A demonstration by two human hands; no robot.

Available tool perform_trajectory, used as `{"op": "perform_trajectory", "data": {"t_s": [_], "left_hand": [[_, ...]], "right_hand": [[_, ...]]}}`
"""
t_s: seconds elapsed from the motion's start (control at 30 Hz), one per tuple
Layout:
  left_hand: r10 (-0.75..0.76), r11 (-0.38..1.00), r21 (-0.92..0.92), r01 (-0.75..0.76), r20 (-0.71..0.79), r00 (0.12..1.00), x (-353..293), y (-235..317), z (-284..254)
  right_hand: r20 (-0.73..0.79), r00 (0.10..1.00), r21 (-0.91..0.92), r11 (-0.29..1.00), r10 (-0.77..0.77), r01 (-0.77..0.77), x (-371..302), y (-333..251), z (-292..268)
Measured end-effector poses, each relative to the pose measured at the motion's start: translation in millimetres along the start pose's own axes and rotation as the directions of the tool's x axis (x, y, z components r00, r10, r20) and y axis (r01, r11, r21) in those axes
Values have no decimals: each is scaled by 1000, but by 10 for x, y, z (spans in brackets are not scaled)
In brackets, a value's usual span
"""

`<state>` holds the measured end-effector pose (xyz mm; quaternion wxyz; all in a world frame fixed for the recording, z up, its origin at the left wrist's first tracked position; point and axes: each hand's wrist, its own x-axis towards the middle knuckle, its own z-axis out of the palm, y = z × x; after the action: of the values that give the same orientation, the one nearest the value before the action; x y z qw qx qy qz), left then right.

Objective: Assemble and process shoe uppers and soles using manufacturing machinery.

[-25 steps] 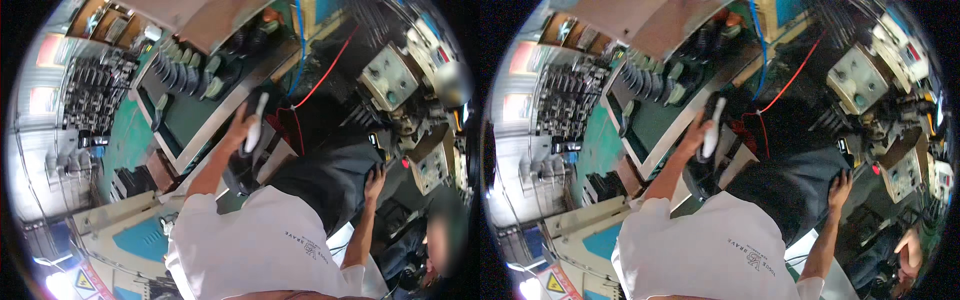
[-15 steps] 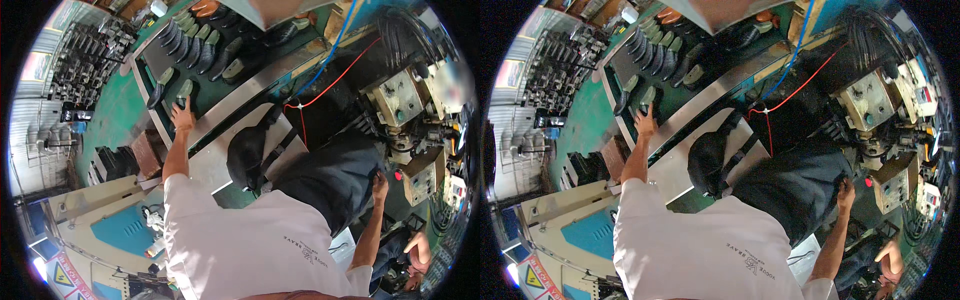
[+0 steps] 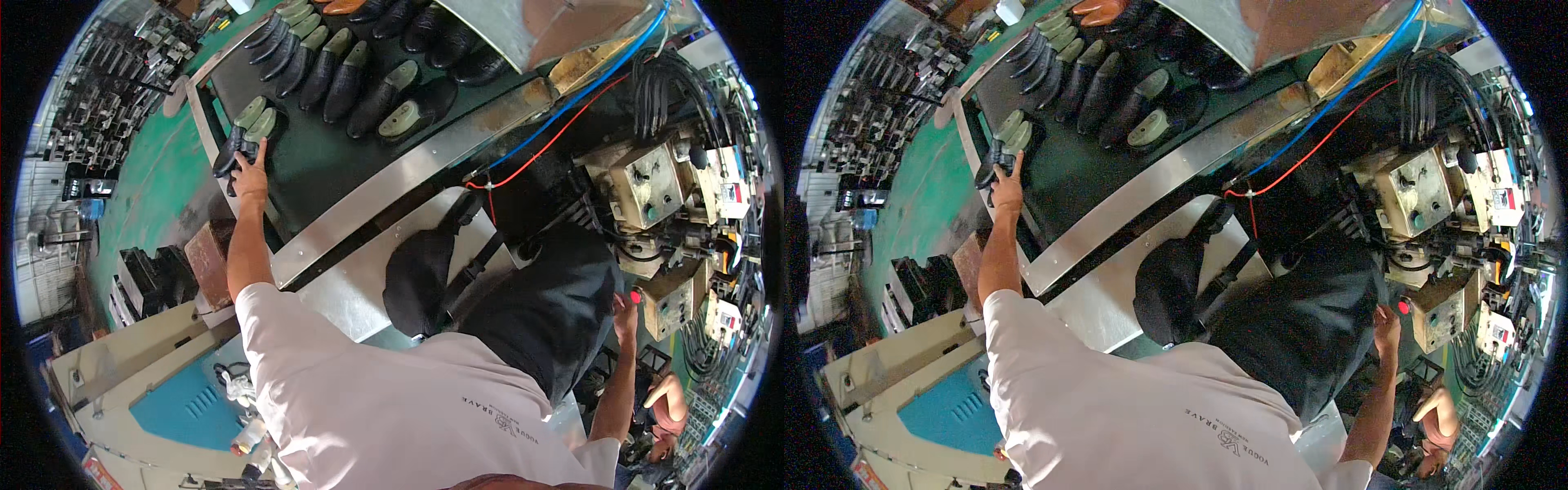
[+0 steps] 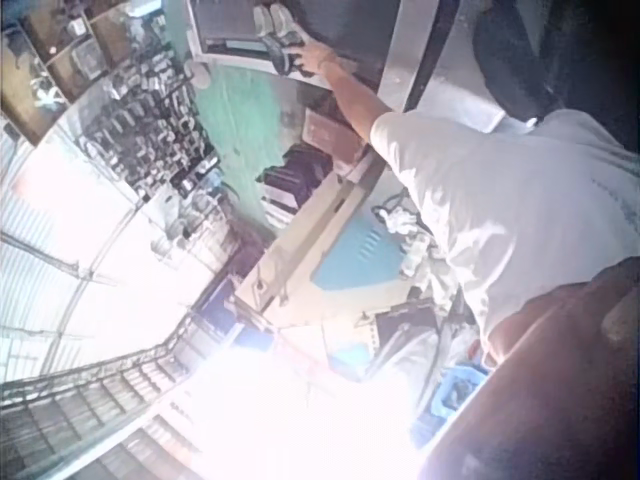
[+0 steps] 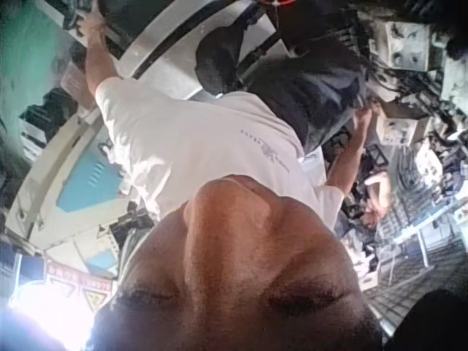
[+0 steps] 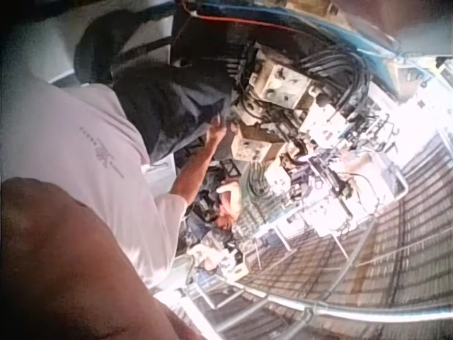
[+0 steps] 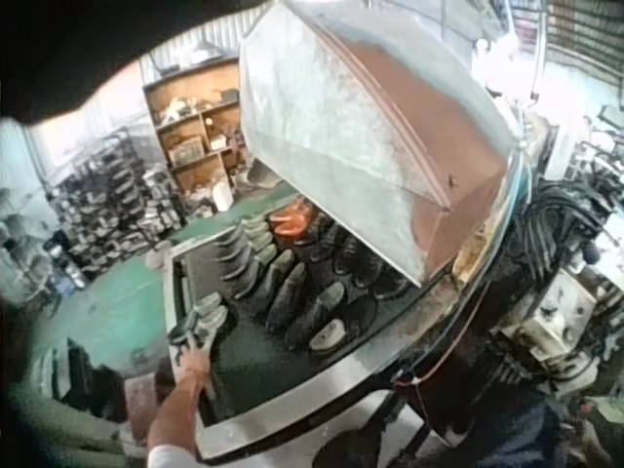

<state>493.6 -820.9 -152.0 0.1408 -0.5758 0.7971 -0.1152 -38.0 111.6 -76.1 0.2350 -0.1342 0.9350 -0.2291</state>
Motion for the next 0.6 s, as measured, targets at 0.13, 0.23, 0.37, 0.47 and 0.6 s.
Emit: {"op": "perform_trajectory", "data": {"t_s": [0.13,0.23,0.37,0.47,0.6], "left_hand": [[69,996,60,-66,-39,997,439,-109,-174],[35,999,32,-34,-22,999,598,-107,-122],[37,999,-10,-37,20,999,691,-95,81],[89,993,73,-91,37,995,792,138,-45],[110,927,359,-104,2,994,1545,-472,-673]], "right_hand": [[-49,996,-83,994,70,-74,-240,-25,-32],[-2,995,-24,995,98,-98,-315,418,-289],[-97,964,187,956,248,-227,-725,778,-669],[-73,838,465,762,540,-451,-1539,829,-434],[-14,777,660,590,629,-466,-2453,1563,793]]}}
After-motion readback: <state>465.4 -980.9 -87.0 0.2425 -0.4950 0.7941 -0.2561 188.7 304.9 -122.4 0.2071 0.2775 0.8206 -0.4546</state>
